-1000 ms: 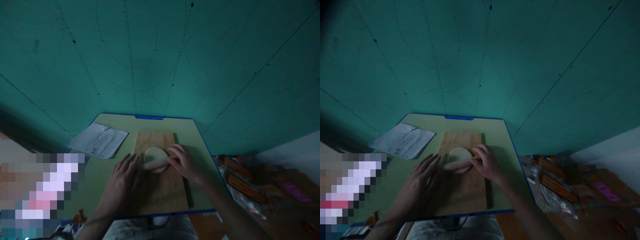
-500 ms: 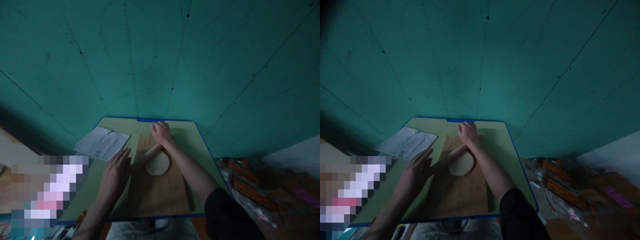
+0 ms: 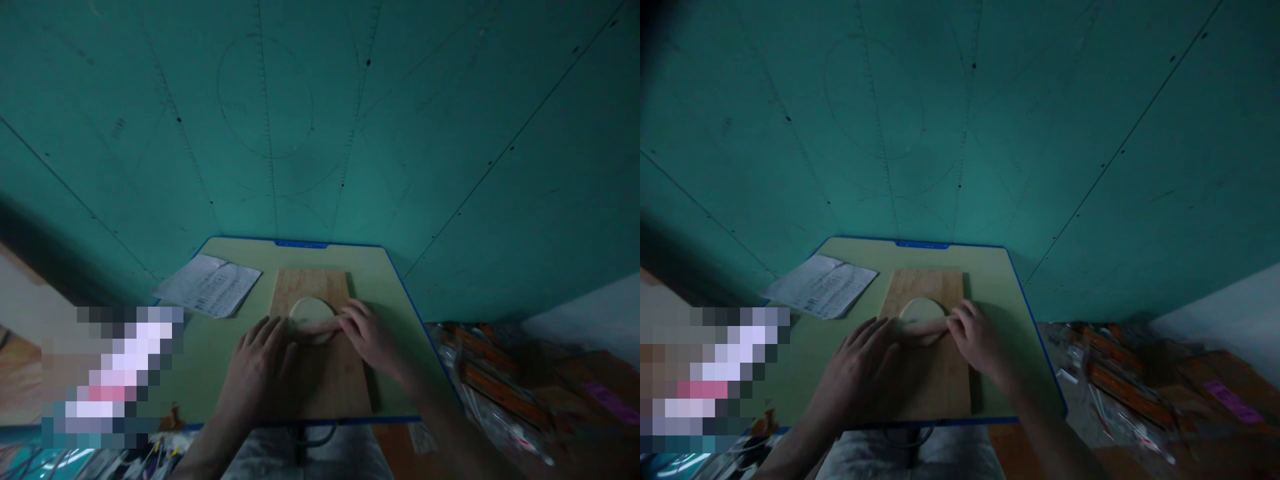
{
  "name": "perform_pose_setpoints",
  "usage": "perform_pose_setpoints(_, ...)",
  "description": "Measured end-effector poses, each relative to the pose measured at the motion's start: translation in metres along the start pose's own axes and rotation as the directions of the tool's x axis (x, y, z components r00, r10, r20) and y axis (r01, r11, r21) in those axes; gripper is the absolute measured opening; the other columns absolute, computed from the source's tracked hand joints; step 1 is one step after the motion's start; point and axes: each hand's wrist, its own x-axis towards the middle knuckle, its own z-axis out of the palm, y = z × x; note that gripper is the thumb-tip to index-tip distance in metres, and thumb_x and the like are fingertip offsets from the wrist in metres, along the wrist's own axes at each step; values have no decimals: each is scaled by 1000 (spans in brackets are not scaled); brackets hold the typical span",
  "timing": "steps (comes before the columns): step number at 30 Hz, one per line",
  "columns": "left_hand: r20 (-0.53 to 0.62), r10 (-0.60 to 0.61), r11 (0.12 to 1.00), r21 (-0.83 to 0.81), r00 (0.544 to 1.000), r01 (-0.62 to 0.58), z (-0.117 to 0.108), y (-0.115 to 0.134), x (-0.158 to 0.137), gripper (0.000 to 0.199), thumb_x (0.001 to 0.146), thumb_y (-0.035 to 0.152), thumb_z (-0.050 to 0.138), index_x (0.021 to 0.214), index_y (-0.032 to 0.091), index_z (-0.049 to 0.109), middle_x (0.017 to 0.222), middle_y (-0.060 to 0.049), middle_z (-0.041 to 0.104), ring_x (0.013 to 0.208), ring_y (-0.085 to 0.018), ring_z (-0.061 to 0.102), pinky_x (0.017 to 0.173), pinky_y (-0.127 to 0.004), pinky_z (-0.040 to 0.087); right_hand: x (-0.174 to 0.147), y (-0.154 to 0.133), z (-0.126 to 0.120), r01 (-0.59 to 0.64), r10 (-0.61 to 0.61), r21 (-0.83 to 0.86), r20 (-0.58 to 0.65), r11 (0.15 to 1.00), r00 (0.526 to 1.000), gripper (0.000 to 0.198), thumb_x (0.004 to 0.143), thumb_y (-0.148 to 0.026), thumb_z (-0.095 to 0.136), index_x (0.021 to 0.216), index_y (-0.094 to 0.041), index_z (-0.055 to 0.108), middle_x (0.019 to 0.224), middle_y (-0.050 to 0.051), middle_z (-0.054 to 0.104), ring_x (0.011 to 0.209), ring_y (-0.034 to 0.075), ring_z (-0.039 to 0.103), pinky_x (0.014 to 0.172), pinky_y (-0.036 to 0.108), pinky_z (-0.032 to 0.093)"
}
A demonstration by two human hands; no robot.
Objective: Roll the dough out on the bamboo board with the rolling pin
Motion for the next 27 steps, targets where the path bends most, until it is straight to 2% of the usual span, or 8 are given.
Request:
perform_pose_setpoints(5, 65, 49, 999, -25, 997, -47, 13, -11, 30, 43, 102, 40, 37, 134, 18, 55, 139, -10, 60, 135, -31, 45, 109, -52, 44, -64, -16, 1, 6, -5, 7, -57, 1000, 998, 53, 95, -32, 54, 146, -21, 46, 150, 14, 50, 134, 28, 52, 104, 45, 52)
perform_pose_setpoints(9, 133, 110, 994, -7, 985, -110, 27, -18, 75, 43, 102, 38, 36, 132, 16, 59, 141, -14, 57, 137, -31, 43, 111, -51, 40, -80, -21, 19, 28, -25, 19, -154, 999, 988, 59, 98, -33, 50, 154, -24, 35, 159, 15, 37, 138, 29, 49, 101, 46, 54)
perform_pose_setpoints(12, 193, 78, 996, 31, 978, -85, 34, -8, 112, 39, 100, 36, 41, 126, 16, 63, 138, -13, 60, 135, -32, 46, 109, -50, 39, -75, -14, 25, -9, 9, 1, -208, 1000, 978, 56, 99, -36, 48, 153, -26, 38, 158, 16, 39, 140, 32, 46, 104, 51, 51)
perform_pose_setpoints(15, 190, 66, 997, 24, 980, -71, 43, 9, 143, 33, 100, 33, 42, 114, 18, 68, 126, -12, 68, 123, -30, 56, 102, -47, 43, -66, -3, 20, -89, 83, -20, -205, 996, 975, 47, 102, -38, 45, 147, -29, 49, 154, 14, 45, 138, 32, 48, 106, 53, 49)
perform_pose_setpoints(18, 179, 67, 997, 12, 982, -71, 52, 23, 165, 32, 99, 29, 41, 100, 17, 70, 114, -13, 71, 112, -27, 61, 95, -43, 47, -61, 4, 16, -161, 154, -17, -198, 987, 968, 43, 102, -38, 42, 140, -25, 57, 147, 15, 53, 135, 32, 51, 105, 53, 50)
perform_pose_setpoints(22, 146, 46, 999, 2, 988, -47, 58, 26, 170, 32, 98, 26, 40, 99, 16, 70, 114, -14, 71, 112, -27, 61, 96, -43, 47, -67, -9, 21, -177, 175, 7, -195, 984, 965, 44, 100, -34, 45, 140, -19, 57, 139, 16, 60, 131, 32, 55, 105, 53, 51)
perform_pose_setpoints(27, 134, 19, 1000, -8, 991, -18, 51, -5, 134, 35, 97, 26, 39, 97, 16, 73, 121, -14, 69, 120, -27, 60, 103, -43, 47, -77, -60, 17, -56, 65, 84, -109, 995, 992, 63, 90, -22, 56, 151, -20, 41, 150, 13, 50, 138, 28, 48, 110, 46, 48)
